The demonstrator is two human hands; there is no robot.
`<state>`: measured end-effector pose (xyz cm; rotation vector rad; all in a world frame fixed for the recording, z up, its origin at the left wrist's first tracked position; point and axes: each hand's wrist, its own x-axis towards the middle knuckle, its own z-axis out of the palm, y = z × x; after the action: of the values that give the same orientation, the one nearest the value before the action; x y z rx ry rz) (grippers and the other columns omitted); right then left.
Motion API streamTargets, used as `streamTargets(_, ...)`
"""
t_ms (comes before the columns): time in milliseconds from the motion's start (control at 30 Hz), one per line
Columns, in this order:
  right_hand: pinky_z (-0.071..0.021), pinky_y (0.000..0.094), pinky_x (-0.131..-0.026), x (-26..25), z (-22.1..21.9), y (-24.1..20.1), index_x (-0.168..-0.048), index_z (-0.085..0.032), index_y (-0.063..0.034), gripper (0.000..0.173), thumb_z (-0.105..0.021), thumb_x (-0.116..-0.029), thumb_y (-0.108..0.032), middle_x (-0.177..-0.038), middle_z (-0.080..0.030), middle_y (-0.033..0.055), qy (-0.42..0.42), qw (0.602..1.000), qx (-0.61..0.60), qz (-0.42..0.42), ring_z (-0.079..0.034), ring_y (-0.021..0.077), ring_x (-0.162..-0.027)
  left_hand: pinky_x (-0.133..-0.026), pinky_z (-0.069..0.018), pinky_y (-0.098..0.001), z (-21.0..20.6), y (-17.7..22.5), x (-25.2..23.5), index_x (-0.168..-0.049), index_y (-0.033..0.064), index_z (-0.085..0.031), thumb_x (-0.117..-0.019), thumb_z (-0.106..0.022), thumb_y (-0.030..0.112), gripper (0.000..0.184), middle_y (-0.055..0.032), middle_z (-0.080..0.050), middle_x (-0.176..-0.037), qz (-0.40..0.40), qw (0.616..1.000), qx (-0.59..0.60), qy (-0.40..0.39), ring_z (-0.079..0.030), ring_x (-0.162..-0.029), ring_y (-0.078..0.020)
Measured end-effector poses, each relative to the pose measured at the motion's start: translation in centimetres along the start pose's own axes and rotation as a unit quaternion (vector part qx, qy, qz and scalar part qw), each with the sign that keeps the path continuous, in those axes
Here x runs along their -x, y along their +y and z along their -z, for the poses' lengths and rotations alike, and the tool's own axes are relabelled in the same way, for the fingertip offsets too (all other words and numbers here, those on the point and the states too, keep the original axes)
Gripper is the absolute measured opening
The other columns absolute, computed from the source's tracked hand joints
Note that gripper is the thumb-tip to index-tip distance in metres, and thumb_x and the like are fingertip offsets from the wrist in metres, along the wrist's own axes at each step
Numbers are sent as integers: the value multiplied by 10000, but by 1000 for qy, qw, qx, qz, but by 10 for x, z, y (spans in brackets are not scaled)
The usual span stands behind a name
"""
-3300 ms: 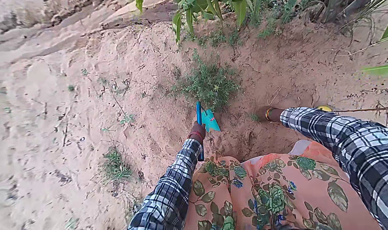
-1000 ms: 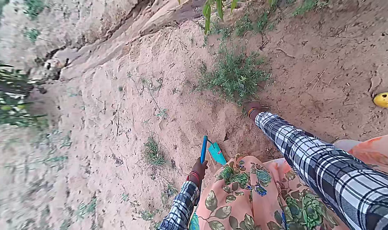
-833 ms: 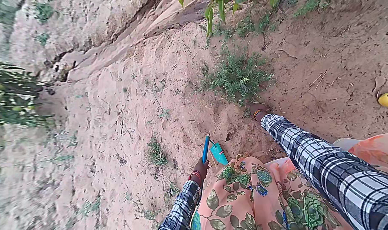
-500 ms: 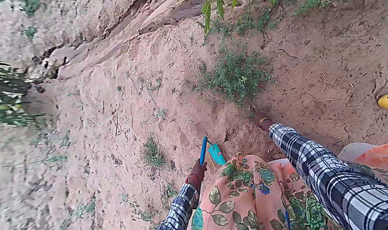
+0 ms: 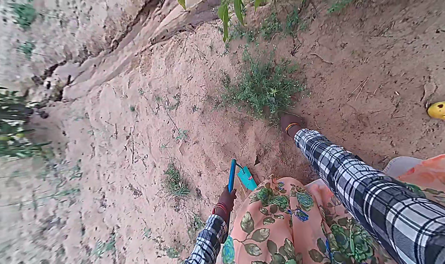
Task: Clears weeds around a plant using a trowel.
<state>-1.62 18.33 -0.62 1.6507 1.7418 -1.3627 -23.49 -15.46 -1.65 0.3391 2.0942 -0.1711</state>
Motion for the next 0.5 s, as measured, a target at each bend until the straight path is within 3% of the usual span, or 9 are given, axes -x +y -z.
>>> streamTargets(67, -353, 533, -1172, -16, -2, 8, -1429, -513, 94, 413, -383, -1111, -135, -1535, -481, 262, -15, 999, 39, -18, -456, 377, -1446, -670, -512, -417, 0, 1, 0, -1528, 57, -342, -1131, -389, 301, 468, -174, -627, -1107, 0, 1000, -7, -2, -579, -707, -239)
streamTargets(100, -393, 578, -1129, -38, -19, 20, -1355, -584, 88, 370, -450, -1090, -133, -1475, -538, 268, 7, 997, 75, -13, -503, 403, -1399, -685, -521, -427, -1, 1, 0, -1523, 60, -346, -1130, -391, 307, 467, -174, -632, -1109, 0, 1000, -9, -3, -595, -728, -250)
streamTargets(133, -479, 660, -982, -69, -54, 38, -1109, -708, 99, 266, -576, -1000, -105, -1244, -673, 296, 114, 988, 103, 16, -632, 460, -1206, -692, -526, -432, -2, 0, -1, -1519, 65, -352, -1129, -394, 314, 464, -171, -636, -1107, 0, 1000, -9, -2, -605, -742, -255)
streamTargets(167, -496, 690, -913, -89, -71, 50, -1018, -722, 81, 233, -620, -969, -123, -1157, -696, 293, 109, 982, 152, 35, -657, 475, -1132, -694, -527, -432, -2, -1, -2, -1514, 71, -356, -1128, -396, 315, 459, -167, -637, -1102, 2, 1000, -8, -1, -609, -746, -256)
streamTargets(267, -510, 686, -893, -72, -87, 77, -1060, -713, 54, 257, -634, -979, -177, -1145, -694, 280, -31, 960, 257, 112, -658, 475, -1116, -666, -516, -409, -1, -1, -1, -1511, 73, -359, -1128, -398, 312, 453, -154, -628, -1078, 3, 1000, -2, 3, -586, -714, -233)
streamTargets(333, -490, 689, -915, -42, -92, 92, -1193, -696, 7, 272, -597, -999, -155, -1182, -692, 267, -64, 945, 274, 165, -649, 475, -1139, -665, -517, -409, -1, 0, -1, -1511, 67, -359, -1128, -399, 310, 455, -158, -629, -1086, -1, 1000, -1, 4, -587, -714, -232)
streamTargets(433, -500, 690, -865, -27, -67, 108, -1297, -672, -48, 339, -609, -987, -170, -1166, -700, 269, 27, 968, 206, 141, -668, 479, -1097, -675, -519, -414, -3, -1, -1, -1519, 65, -351, -1129, -394, 310, 462, -166, -628, -1106, -2, 1000, -1, 1, -593, -724, -235)
streamTargets(500, -509, 702, -854, -36, -42, 111, -1245, -675, -22, 301, -590, -1007, -184, -1173, -696, 285, 106, 981, 152, 52, -667, 498, -1104, -671, -517, -406, -2, 0, -1, -1526, 72, -344, -1130, -392, 315, 467, -160, -628, -1096, -2, 1000, 1, 4, -588, -716, -226)
